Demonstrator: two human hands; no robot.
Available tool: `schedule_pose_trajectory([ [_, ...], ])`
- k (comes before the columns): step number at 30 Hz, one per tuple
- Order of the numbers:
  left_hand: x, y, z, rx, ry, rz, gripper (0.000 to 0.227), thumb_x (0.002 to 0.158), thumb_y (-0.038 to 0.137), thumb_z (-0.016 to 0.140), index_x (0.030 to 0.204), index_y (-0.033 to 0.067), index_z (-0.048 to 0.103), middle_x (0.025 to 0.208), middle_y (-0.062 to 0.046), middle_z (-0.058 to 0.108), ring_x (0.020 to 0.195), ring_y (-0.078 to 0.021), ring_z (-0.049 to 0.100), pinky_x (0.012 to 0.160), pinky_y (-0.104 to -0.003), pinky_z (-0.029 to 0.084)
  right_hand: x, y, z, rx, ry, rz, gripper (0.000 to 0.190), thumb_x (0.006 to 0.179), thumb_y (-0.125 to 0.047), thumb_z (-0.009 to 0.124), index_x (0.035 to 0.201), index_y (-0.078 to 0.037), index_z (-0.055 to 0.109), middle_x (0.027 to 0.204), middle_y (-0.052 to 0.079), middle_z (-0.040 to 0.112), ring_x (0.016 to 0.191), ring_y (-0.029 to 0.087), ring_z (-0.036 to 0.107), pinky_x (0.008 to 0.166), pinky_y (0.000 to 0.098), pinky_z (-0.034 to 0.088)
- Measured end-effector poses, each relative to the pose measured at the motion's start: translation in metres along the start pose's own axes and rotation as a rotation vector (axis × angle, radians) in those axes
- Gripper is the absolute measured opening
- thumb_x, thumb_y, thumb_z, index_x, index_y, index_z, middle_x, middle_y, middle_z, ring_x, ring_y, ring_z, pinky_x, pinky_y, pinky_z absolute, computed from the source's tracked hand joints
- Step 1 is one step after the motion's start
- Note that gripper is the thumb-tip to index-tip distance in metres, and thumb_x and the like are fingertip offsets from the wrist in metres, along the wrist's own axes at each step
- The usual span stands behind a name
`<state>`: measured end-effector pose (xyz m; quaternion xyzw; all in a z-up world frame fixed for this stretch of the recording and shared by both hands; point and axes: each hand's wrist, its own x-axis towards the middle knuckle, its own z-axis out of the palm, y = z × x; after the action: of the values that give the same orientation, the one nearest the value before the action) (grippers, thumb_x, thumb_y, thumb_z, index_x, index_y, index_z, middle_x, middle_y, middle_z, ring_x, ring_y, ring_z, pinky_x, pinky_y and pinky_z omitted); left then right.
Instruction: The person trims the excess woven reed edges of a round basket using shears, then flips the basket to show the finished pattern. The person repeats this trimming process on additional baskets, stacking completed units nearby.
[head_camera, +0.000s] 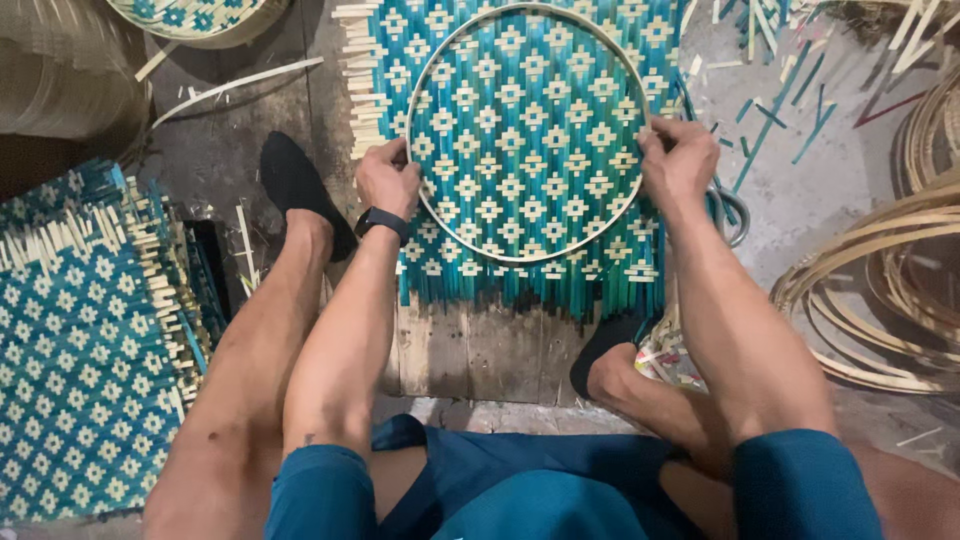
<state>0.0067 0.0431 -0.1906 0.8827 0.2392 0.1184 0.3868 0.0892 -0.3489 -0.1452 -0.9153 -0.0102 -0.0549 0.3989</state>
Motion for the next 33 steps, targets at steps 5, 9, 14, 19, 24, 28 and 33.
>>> schedule_pose_trajectory([
  [5,0.006,-0.008,0.002,0.098,0.004,0.129,0.033,0.074,0.012,0.080,0.107,0.0104,0.081,0.087,-0.016,0.075,0.081,-0.0315,0.073,0.075,-0.040,0.056,0.000,0.015,0.012,-0.044,0.052,0.044,0.022,0.087,-0.019,0.077,0.105,-0.006,0.080,0.089,0.019,0.076,0.079,0.029,0.076,0.076,0.0376,0.057],
  [9,0.008,-0.022,0.010,0.024,-0.013,-0.071,0.037,0.073,0.016,0.082,0.110,0.0122,0.080,0.089,-0.014,0.077,0.081,-0.0267,0.075,0.078,-0.037,0.057,0.005,0.041,0.024,-0.053,0.049,0.090,0.023,0.084,-0.020,0.078,0.103,-0.008,0.081,0.091,0.017,0.076,0.081,0.029,0.076,0.077,0.0382,0.058],
  [14,0.027,-0.069,0.033,-0.010,-0.013,-0.163,0.040,0.072,0.020,0.084,0.111,0.0121,0.080,0.099,-0.012,0.079,0.088,-0.0223,0.076,0.086,-0.034,0.058,0.014,0.083,0.052,-0.032,0.070,0.023,0.020,0.081,-0.019,0.077,0.096,-0.007,0.081,0.092,0.016,0.077,0.084,0.032,0.075,0.079,0.0406,0.058],
  [19,0.033,-0.078,0.040,-0.097,-0.035,-0.175,0.048,0.074,0.017,0.084,0.120,0.0058,0.076,0.107,-0.012,0.078,0.097,-0.0215,0.075,0.091,-0.035,0.056,0.024,0.088,0.071,-0.051,0.034,0.226,0.021,0.078,-0.028,0.076,0.088,-0.010,0.081,0.081,0.016,0.076,0.075,0.030,0.076,0.072,0.0430,0.058],
  [24,0.028,-0.060,0.029,0.110,-0.033,-0.173,0.037,0.077,0.017,0.090,0.113,0.0128,0.083,0.097,-0.010,0.080,0.087,-0.0204,0.072,0.085,-0.034,0.053,0.021,0.082,0.067,-0.010,0.036,0.283,0.024,0.079,-0.034,0.075,0.091,-0.015,0.083,0.087,0.015,0.077,0.081,0.031,0.076,0.076,0.0428,0.058],
  [28,0.024,-0.052,0.028,-0.148,-0.062,-0.244,0.038,0.079,0.009,0.085,0.117,0.0082,0.080,0.098,-0.009,0.079,0.084,-0.0170,0.073,0.079,-0.033,0.056,0.021,0.066,0.052,0.004,-0.007,0.274,0.026,0.081,-0.037,0.074,0.093,-0.016,0.083,0.088,0.014,0.078,0.082,0.031,0.076,0.079,0.0417,0.058],
  [33,0.028,-0.045,0.027,-0.370,-0.136,-0.330,0.037,0.081,-0.001,0.081,0.117,0.0017,0.078,0.100,-0.012,0.079,0.081,-0.0187,0.070,0.074,-0.034,0.057,0.017,0.051,0.041,0.014,-0.034,0.358,0.027,0.078,-0.037,0.077,0.096,-0.018,0.083,0.090,0.013,0.078,0.084,0.029,0.076,0.080,0.0407,0.057],
])
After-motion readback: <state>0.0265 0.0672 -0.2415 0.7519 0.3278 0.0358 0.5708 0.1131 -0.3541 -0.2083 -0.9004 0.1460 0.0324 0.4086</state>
